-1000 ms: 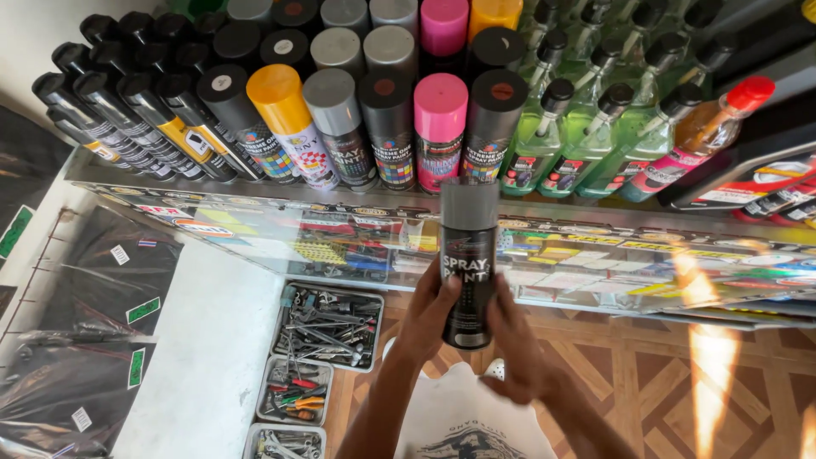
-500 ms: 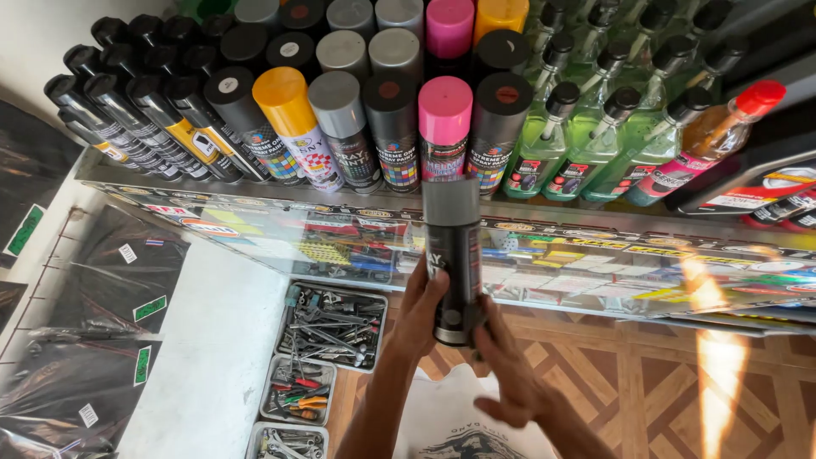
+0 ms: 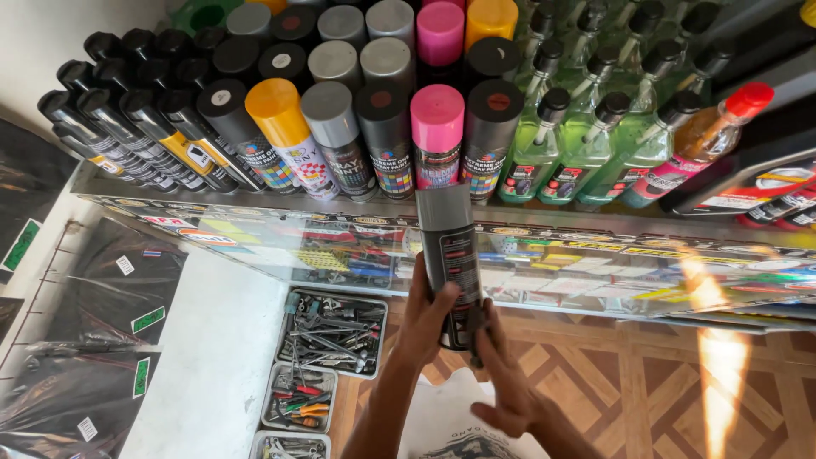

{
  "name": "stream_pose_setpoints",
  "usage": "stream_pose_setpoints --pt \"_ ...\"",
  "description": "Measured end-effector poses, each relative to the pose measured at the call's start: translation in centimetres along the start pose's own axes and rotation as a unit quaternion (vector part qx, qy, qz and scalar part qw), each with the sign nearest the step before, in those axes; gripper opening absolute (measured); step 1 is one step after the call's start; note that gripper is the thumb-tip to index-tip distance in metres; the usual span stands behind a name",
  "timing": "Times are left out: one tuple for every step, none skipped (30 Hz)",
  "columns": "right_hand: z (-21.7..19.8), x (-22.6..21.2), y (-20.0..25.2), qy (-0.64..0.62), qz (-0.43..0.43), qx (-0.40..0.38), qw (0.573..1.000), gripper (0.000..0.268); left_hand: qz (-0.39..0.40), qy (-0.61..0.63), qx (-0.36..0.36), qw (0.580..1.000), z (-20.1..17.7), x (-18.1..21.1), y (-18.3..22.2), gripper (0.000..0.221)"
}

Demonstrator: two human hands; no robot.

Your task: Organizing and checking various spray paint cans on a shelf in a motorcycle repair shop.

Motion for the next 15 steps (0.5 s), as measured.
stream_pose_setpoints --pt "-0.8 0.0 -1.5 -0.039 0.005 0.024 0.999 0.099 -0.001 -0.003 0.001 1.0 0.5 0.2 -0.2 0.07" --pt "-1.5 0.0 -2.7 -0.077 0.013 0.05 0.996 0.103 -0.004 -0.006 0.0 1.0 0.9 0.2 -0.2 0.071" --pt "-2.6 0.4 -4.2 -0.077 0.016 0.053 0.995 0.103 -0.008 -0.007 -0.001 1.0 0.9 0.1 0.0 0.071" --pt "-4.0 0.6 -5.6 -0.076 0.013 0.065 0.995 0.102 -0.017 -0.013 -0.027 0.999 1.3 -0.1 0.1 0.062" --pt "-5.4 0.8 -7.0 -0.075 0.009 0.077 0.994 0.101 -0.026 -0.018 -0.053 0.998 1.8 -0.3 0.2 0.053" --pt "-6.4 0.0 -8.6 -0.073 0.01 0.08 0.994 0.101 -0.027 -0.019 -0.057 0.998 2.3 -0.1 0.3 0.053" --pt "-7.3 -1.0 -10.1 -0.048 -0.004 0.079 0.996 0.099 -0.028 -0.027 -0.064 0.997 2.7 0.1 0.5 0.052" --pt "-8.2 -2.1 -11.9 -0.025 -0.018 0.074 0.997 0.098 -0.028 -0.036 -0.067 0.997 3.1 0.5 0.5 0.05" --pt "-7.7 -2.0 -11.1 -0.024 -0.019 0.075 0.997 0.098 -0.027 -0.037 -0.068 0.997 3.2 0.6 0.5 0.05" --pt "-6.9 -2.2 -10.2 0.032 -0.031 0.06 0.997 0.098 -0.032 -0.041 -0.039 0.998 2.8 0.6 0.5 0.052" --pt "-6.0 -2.3 -9.2 0.089 -0.043 0.044 0.994 0.098 -0.036 -0.046 -0.01 0.998 2.3 0.5 0.6 0.054" --pt "-4.8 -2.5 -7.0 0.088 -0.044 0.042 0.994 0.098 -0.036 -0.045 -0.008 0.998 1.9 0.1 0.6 0.054" --pt "-3.3 -2.5 -4.9 0.065 -0.029 0.028 0.997 0.094 -0.019 -0.045 0.029 0.998 1.0 0.1 0.7 0.059" --pt "-1.9 -2.3 -2.9 0.043 -0.016 0.014 0.999 0.092 0.0 -0.045 0.066 0.997 0.1 0.1 0.6 0.065" --pt "-1.6 -2.2 -2.9 0.043 -0.019 0.012 0.999 0.092 0.004 -0.044 0.068 0.997 -0.2 0.4 0.4 0.065"
Point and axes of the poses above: each hand's wrist, its own y-axis away from the middle knuckle, its own z-axis out of the palm, x = y × z, the point moved 8 cm from there along -y, towards the middle knuckle, and after that the axes turned 2 degrees about z, right-handed, at the moved point
